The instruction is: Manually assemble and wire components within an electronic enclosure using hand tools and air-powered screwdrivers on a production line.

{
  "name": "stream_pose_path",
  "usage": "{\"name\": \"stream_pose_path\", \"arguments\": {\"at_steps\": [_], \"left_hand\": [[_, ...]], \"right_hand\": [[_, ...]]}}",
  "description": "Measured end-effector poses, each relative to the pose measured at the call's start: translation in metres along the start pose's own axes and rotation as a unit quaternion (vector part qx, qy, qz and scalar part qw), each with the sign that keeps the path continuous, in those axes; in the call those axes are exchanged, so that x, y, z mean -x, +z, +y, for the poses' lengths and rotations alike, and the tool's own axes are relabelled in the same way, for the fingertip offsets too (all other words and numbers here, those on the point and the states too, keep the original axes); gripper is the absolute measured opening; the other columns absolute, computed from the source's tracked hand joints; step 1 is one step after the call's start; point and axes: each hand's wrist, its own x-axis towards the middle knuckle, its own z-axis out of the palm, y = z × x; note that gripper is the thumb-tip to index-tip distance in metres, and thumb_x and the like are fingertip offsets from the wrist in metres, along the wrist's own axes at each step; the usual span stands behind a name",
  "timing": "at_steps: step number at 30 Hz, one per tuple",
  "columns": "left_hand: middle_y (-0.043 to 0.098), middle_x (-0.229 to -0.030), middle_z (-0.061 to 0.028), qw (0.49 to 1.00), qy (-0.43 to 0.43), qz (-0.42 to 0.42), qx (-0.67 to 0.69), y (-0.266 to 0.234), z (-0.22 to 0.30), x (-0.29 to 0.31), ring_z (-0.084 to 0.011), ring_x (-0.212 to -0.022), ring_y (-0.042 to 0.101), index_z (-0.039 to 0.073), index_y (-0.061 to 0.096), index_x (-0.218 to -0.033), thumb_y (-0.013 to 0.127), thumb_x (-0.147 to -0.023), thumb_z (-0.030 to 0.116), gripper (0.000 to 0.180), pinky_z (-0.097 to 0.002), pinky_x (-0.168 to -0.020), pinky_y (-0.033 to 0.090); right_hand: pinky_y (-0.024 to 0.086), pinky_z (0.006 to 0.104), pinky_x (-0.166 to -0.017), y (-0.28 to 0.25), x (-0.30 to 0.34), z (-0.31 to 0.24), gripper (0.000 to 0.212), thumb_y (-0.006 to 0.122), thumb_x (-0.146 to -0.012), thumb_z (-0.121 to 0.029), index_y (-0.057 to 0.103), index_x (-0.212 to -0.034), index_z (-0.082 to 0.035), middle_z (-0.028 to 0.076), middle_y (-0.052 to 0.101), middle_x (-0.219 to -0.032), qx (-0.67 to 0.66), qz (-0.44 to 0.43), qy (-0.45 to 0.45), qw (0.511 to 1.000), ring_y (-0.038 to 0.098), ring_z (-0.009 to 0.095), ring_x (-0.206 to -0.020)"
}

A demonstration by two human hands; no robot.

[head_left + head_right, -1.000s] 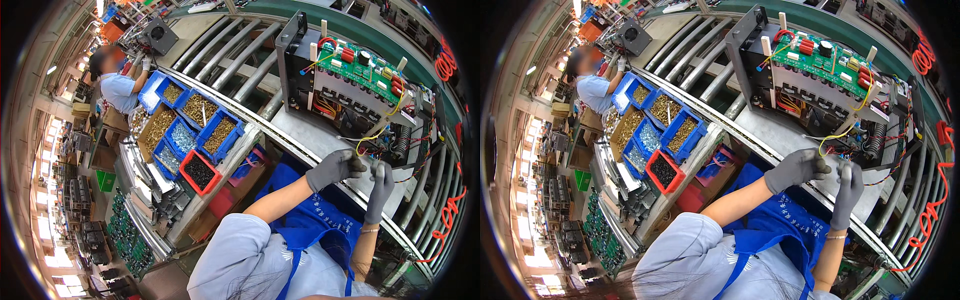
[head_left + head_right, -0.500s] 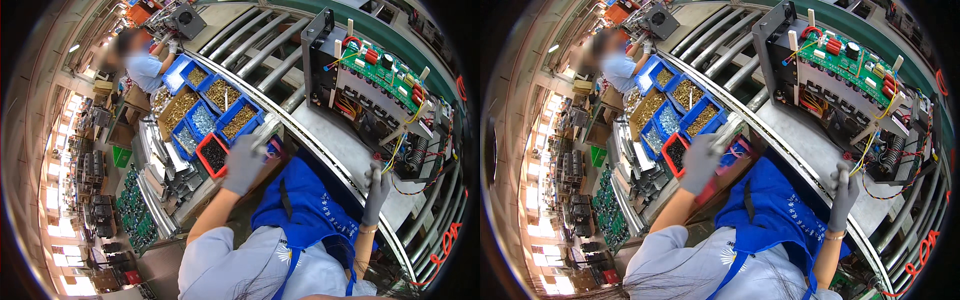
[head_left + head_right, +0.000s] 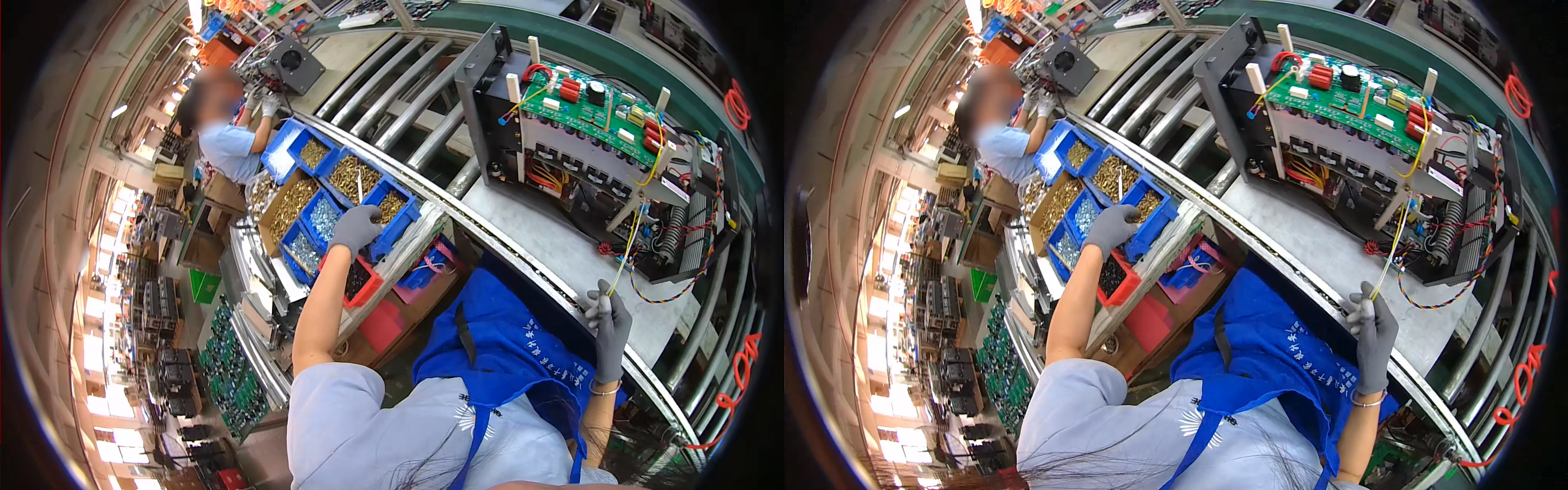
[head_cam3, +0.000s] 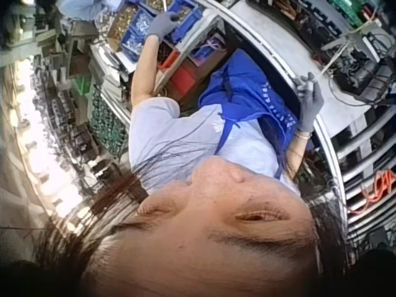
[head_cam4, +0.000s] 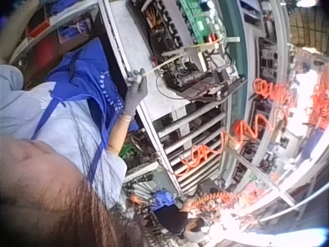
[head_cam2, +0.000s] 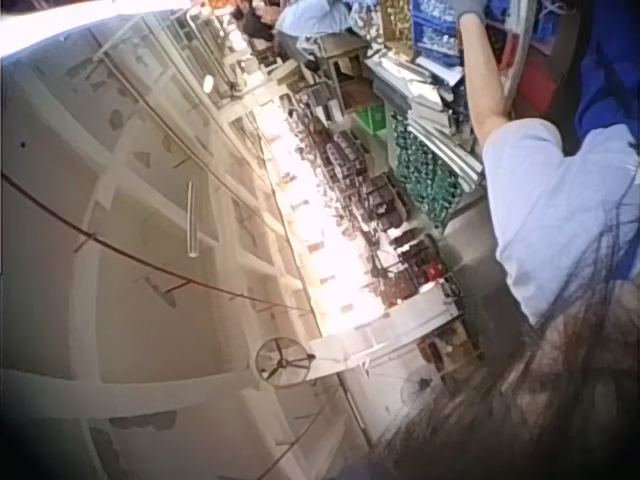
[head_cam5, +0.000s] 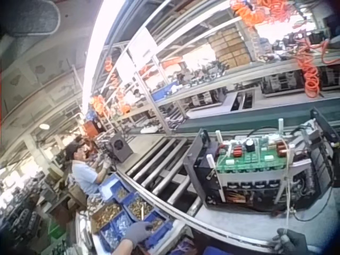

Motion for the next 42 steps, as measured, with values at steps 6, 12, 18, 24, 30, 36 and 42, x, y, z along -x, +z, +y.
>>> {"name": "stream_pose_path", "arguments": {"at_steps": [6,12,18,24,30,36,42], "left_hand": [[0.07,-0.084,-0.0148,0.992,0.014,-0.082,0.097,0.004,-0.004,-0.01,-0.03,-0.08,0.067,0.004,0.07,-0.084,0.068,-0.074,0.023,0.021,-0.0378,-0.072,0.052],[0.067,-0.084,-0.0182,0.998,0.02,0.046,0.027,0.005,0.008,0.007,-0.0347,-0.083,0.065,0.005,0.065,-0.084,0.063,-0.076,0.02,0.017,-0.0424,-0.074,0.051],[0.067,-0.081,-0.0129,0.964,0.085,0.183,0.175,-0.017,0.025,0.033,-0.0217,-0.068,0.065,-0.001,0.064,-0.098,0.062,-0.078,0.009,0.023,-0.0325,-0.062,0.05],[0.066,-0.083,-0.0067,0.812,0.079,-0.165,0.554,-0.021,0.171,0.056,-0.009,-0.066,0.061,0.001,0.066,-0.105,0.061,-0.089,0.021,0.026,-0.0187,-0.054,0.046],[0.067,-0.098,-0.0123,0.687,0.13,-0.369,0.612,0.087,0.27,0.068,-0.0153,-0.081,0.065,-0.005,0.06,-0.113,0.06,-0.09,0.014,0.03,-0.0238,-0.066,0.051],[0.068,-0.094,-0.0118,0.694,0.103,-0.286,0.653,0.099,0.293,0.078,-0.0145,-0.074,0.066,-0.006,0.06,-0.111,0.061,-0.091,0.012,0.027,-0.0211,-0.059,0.05],[0.068,-0.09,-0.0101,0.635,0.083,-0.368,0.674,0.1,0.287,0.073,-0.0108,-0.067,0.063,-0.003,0.06,-0.11,0.059,-0.094,0.021,0.03,-0.0197,-0.055,0.048]], "right_hand": [[0.041,0.0172,-0.053,-0.011,0.008,0.017,0.044,0.049,-0.1,-0.034,0.055,-0.13,-0.002,0.007,0.068,-0.097,0.024,0.127,-0.018,0.991,0.054,0.004,-0.064],[0.044,0.0244,-0.063,-0.032,0.018,0.005,0.032,0.052,-0.092,-0.01,0.061,-0.122,-0.001,0.009,0.062,-0.099,0.174,0.18,-0.092,0.964,0.056,0.012,-0.076],[0.042,0.036,-0.067,-0.017,0.018,-0.006,0.027,0.065,-0.08,-0.019,0.07,-0.103,-0.004,0.013,0.048,-0.082,0.332,0.158,-0.101,0.924,0.051,0.028,-0.079],[0.045,0.0319,-0.064,0.012,-0.019,0.001,0.031,0.064,-0.085,-0.026,0.07,-0.105,-0.003,0.006,0.059,-0.079,0.166,0.026,-0.019,0.986,0.057,0.019,-0.069],[0.049,0.0211,-0.068,0.018,-0.018,-0.005,0.043,0.054,-0.096,-0.028,0.057,-0.125,0.003,0.01,0.069,-0.096,-0.222,-0.063,0.142,0.963,0.063,0.011,-0.074],[0.049,0.026,-0.084,0.028,-0.016,-0.009,0.044,0.052,-0.096,-0.028,0.056,-0.125,0.005,0.012,0.065,-0.108,-0.205,-0.031,0.077,0.975,0.062,0.014,-0.092],[0.047,0.0289,-0.088,0.047,-0.017,-0.015,0.048,0.054,-0.095,-0.028,0.051,-0.131,0.003,0.011,0.06,-0.114,-0.283,-0.049,0.089,0.954,0.059,0.015,-0.099]]}}
